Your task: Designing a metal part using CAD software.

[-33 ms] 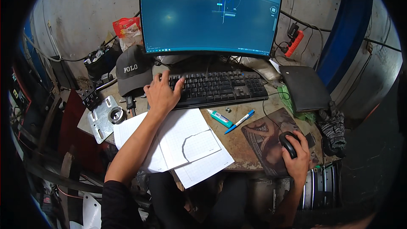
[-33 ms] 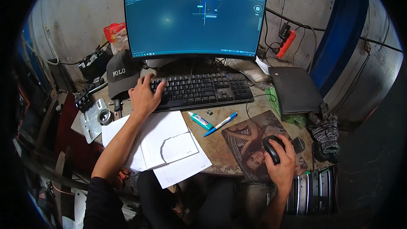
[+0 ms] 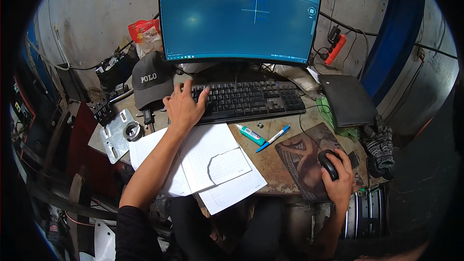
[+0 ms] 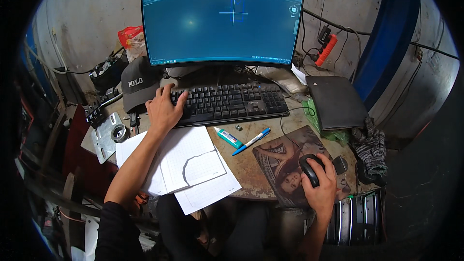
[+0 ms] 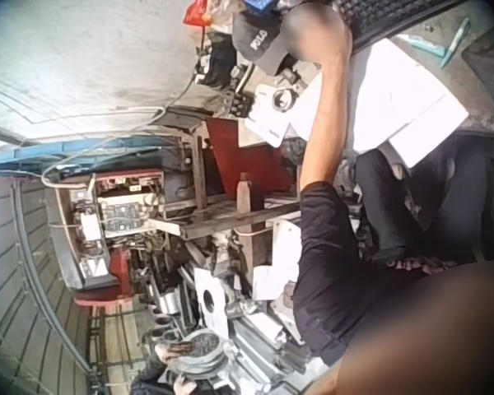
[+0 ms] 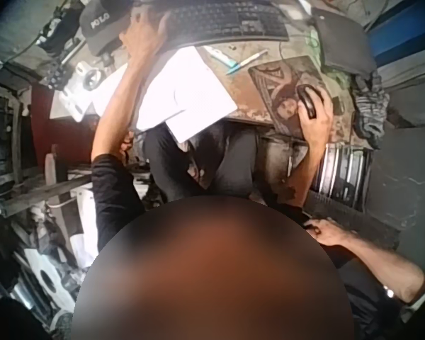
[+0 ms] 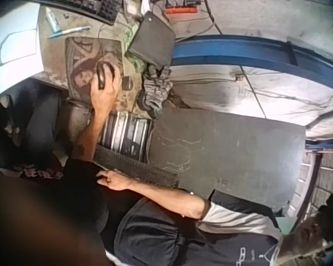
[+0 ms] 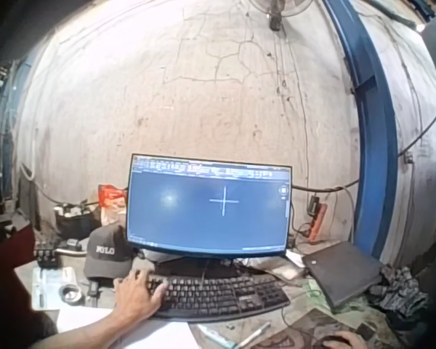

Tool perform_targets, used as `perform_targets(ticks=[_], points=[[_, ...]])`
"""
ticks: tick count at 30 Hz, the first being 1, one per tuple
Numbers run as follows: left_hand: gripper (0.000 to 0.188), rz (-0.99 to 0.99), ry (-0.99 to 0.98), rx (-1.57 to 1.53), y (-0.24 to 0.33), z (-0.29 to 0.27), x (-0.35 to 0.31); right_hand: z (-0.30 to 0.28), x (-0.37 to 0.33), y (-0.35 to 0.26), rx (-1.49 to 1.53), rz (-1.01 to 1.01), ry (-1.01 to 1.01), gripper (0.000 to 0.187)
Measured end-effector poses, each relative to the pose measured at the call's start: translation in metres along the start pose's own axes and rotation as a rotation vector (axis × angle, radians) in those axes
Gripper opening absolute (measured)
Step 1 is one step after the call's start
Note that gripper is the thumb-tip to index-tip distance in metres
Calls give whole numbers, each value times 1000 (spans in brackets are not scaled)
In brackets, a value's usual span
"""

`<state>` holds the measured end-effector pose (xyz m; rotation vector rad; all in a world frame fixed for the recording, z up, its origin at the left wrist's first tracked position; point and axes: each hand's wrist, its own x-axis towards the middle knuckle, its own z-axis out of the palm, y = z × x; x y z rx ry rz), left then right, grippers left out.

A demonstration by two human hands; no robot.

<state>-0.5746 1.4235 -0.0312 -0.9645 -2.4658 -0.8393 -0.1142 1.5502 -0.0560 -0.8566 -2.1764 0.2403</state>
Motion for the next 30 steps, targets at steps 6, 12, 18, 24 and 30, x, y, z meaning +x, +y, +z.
perform_targets(ticks=[6,12,18,24,30], points=[[57,272,290,-26,-13,14,0,2,0,0,11,33,15,52],[55,486,8,-156,-4,14,-7,2,0,0,0,49,17,52],[56,511,-25,-132,-1,15,-9,2,1,2,-9,31,1,50],[56,504,-28,-120,-2,16,-10,0,1,3,17,10,-12,50],[55,505,-30,-120,-2,16,-10,1,1,1,13,7,12,49]])
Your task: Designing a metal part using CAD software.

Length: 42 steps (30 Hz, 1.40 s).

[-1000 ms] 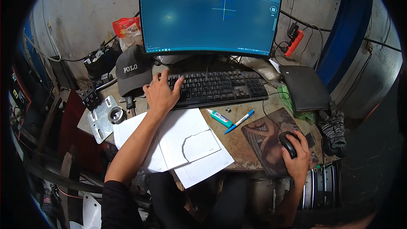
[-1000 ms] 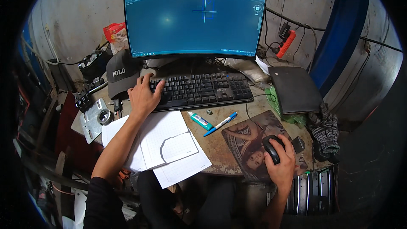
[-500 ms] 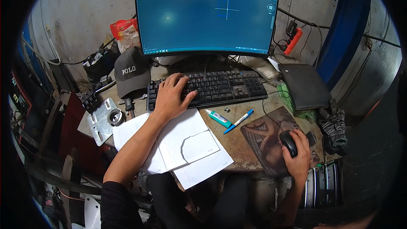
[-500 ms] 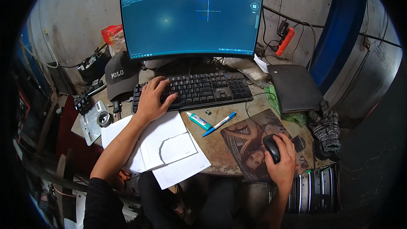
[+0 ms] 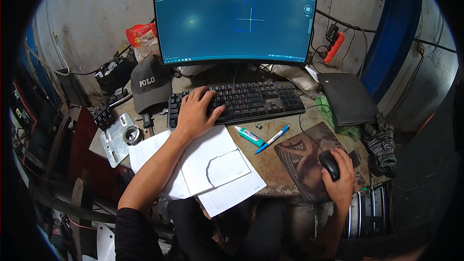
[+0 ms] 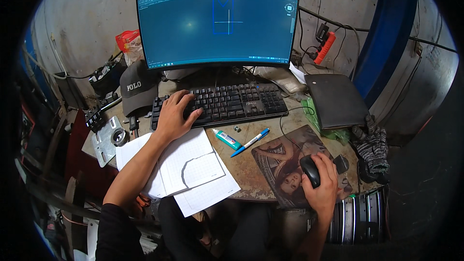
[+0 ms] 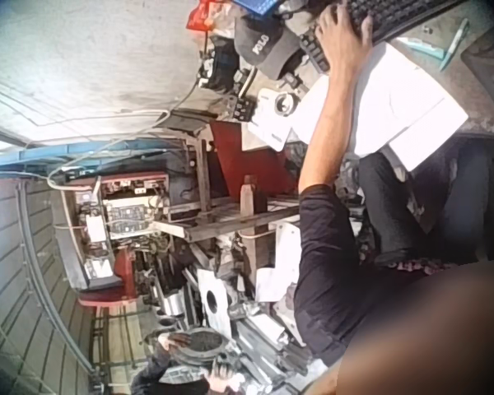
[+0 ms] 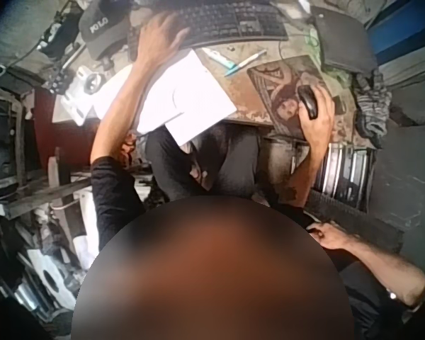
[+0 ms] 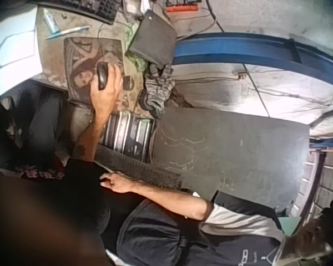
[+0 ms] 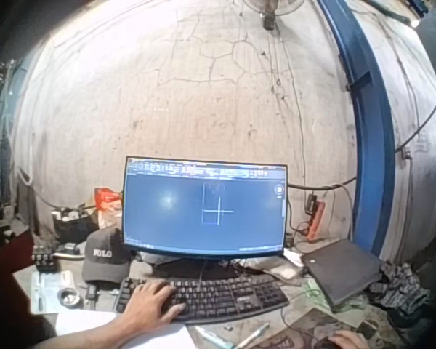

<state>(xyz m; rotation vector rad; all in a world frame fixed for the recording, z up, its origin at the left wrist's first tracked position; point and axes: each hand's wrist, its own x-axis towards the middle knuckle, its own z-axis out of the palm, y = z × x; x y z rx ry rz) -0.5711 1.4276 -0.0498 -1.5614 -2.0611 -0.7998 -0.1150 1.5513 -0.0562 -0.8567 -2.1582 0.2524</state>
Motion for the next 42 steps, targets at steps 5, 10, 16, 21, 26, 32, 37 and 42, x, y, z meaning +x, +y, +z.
perform_targets(ticks=[5,10,16,21,26,32,37,42], points=[[55,-1,3,3,0,0,0,-1,0,-1,-43,-22,-22,42],[54,4,1,-4,0,0,0,-2,1,-1,-31,-14,-28,40],[54,0,2,0,2,-2,0,-1,0,-2,-29,-12,-17,40],[53,-1,1,-12,1,-2,0,-1,-1,-2,-29,-9,-2,40],[54,0,8,-14,0,-1,-1,-1,-1,0,-31,-17,6,39],[55,-1,5,-13,1,-2,0,-1,-1,0,-36,-19,3,39],[55,-7,4,-17,0,-1,0,-1,-2,6,-28,-36,-2,39],[56,-17,-4,-9,1,-2,-1,-1,-1,-1,-37,-6,-3,39]])
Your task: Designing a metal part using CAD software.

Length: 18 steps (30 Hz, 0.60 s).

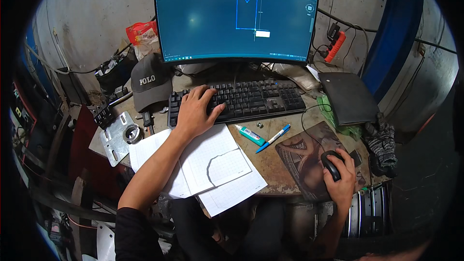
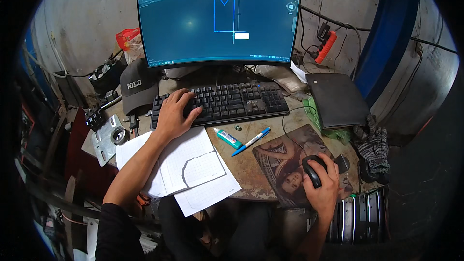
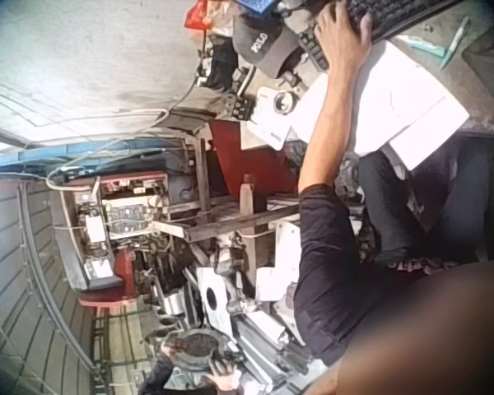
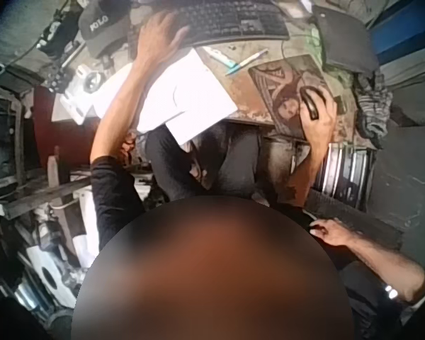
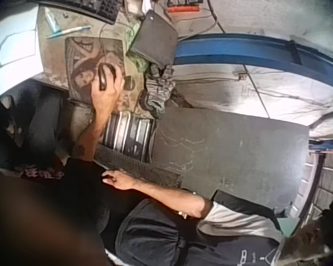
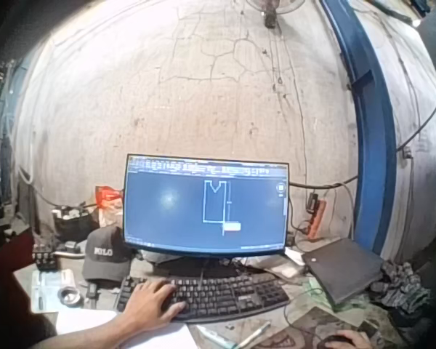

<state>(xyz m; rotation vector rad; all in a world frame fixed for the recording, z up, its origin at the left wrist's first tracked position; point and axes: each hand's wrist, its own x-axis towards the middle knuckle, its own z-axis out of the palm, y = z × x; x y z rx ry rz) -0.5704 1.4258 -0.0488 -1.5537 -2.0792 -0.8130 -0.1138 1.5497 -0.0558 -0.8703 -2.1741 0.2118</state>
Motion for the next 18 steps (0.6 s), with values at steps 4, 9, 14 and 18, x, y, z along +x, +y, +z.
perform_targets(ticks=[4,9,14,18], points=[[56,-5,-3,-1,0,-1,0,-1,0,-1,-3,1,1,39],[56,-6,-4,-1,0,0,0,0,0,0,3,-1,3,39],[55,-1,11,11,-1,1,0,0,0,1,16,-6,9,38],[55,-13,34,21,-2,2,1,0,-1,1,-5,-11,17,38]])
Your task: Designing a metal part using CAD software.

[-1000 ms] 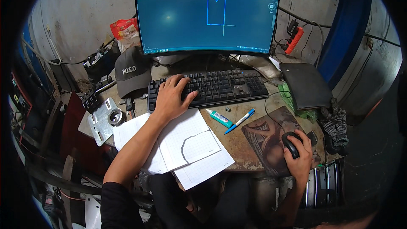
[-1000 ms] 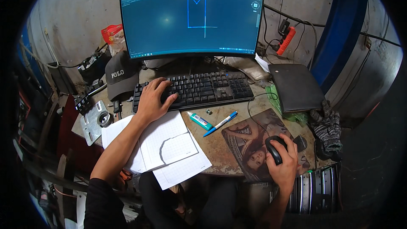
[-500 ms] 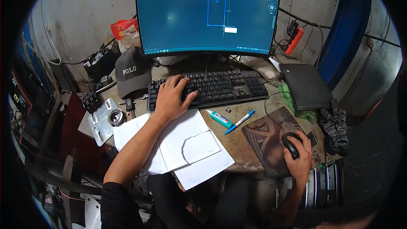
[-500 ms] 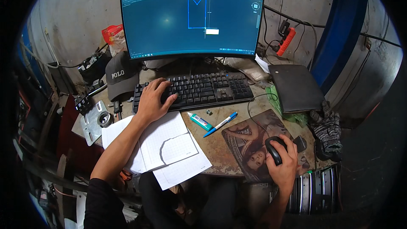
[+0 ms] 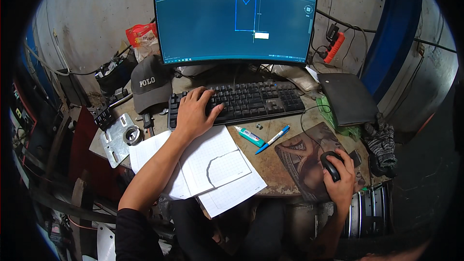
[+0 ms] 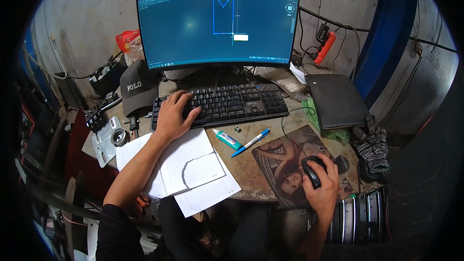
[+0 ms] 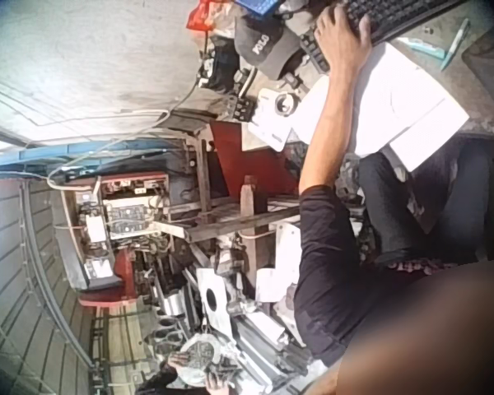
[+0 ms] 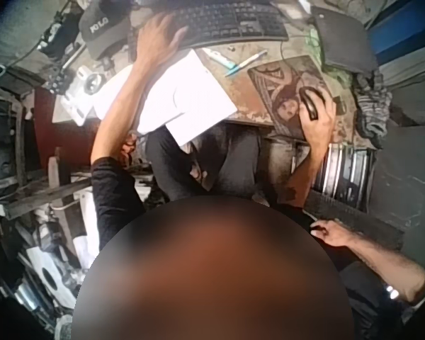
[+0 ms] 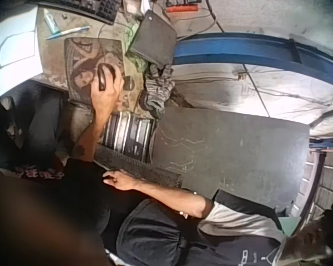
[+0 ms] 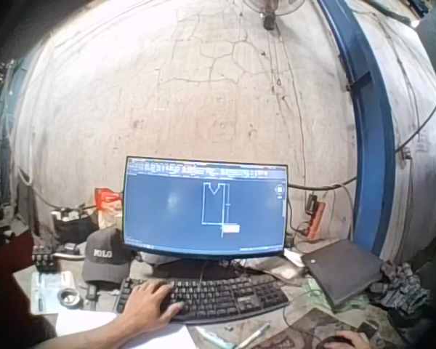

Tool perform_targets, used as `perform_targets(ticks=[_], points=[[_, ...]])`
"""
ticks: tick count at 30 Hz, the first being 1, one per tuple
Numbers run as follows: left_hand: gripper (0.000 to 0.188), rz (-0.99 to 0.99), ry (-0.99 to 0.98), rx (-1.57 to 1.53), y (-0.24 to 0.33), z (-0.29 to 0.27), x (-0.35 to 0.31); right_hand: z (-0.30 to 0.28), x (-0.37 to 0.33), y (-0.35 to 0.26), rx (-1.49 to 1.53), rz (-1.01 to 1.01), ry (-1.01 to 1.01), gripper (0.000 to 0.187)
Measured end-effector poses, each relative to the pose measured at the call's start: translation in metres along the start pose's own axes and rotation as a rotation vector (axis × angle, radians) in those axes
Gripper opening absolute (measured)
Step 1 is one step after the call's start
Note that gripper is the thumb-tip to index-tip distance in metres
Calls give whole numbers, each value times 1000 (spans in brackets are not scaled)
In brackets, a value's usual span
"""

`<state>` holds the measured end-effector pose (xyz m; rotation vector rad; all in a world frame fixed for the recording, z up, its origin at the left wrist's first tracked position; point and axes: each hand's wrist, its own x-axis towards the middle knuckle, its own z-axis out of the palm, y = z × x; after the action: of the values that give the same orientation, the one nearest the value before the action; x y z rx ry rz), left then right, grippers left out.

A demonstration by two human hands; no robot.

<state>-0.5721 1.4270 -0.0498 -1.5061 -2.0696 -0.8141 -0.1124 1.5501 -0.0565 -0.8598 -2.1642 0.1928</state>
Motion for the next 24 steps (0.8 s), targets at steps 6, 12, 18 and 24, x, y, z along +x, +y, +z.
perform_targets(ticks=[6,12,18,24], points=[[55,-82,5,9,2,-1,1,2,1,0,4,16,-1,40],[63,-237,85,179,0,0,1,2,0,0,32,17,-2,45],[67,-385,60,228,0,-3,2,2,-1,0,30,22,-2,47],[71,-470,-19,161,2,-10,7,3,-1,1,47,36,1,49]])
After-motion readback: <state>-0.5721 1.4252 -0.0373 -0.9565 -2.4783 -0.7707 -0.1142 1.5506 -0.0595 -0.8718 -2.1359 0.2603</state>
